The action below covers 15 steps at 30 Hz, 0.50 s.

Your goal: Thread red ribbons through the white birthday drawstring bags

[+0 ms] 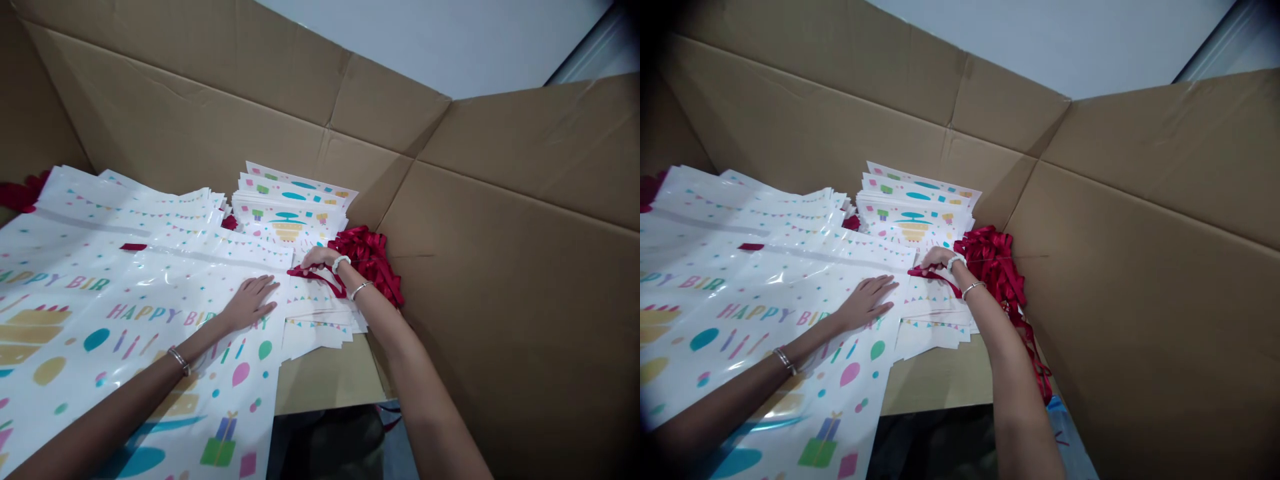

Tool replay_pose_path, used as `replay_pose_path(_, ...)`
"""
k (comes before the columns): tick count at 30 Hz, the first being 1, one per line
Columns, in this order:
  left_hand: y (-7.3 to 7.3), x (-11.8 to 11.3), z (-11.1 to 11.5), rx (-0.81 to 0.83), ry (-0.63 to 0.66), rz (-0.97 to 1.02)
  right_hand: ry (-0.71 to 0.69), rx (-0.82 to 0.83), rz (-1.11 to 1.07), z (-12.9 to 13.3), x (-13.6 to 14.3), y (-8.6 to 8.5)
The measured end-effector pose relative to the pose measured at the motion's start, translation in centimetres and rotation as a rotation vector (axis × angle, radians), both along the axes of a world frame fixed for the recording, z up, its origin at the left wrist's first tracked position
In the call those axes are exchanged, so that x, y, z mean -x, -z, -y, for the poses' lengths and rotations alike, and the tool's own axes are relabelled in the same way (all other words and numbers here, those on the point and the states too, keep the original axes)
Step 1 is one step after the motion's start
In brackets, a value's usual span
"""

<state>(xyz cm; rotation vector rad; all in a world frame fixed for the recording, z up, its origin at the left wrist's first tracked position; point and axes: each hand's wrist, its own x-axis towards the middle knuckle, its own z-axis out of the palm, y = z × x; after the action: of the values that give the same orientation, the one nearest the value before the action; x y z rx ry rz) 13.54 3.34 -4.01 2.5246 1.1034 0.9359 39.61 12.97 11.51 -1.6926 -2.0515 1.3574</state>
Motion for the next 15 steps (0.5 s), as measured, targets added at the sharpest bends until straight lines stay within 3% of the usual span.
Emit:
replay_pose_path(5, -0.5, 0.1, 0.8, -0.015, 0.003, -0.045, -0.047, 0.193, 0.030, -0.8, -1.3, 3.9)
replay_pose_path(11, -0.4, 0.4, 0.9, -0.072, -0.004, -0.153, -0.072, 0.252, -0.170, -2.2, -0.7, 6.1)
replay_pose_path(15, -1.0, 0.4, -0.1, 0.014, -0.043, -0.186, -0.114, 0.271, -0.223, -2.6, 0.0, 6.9)
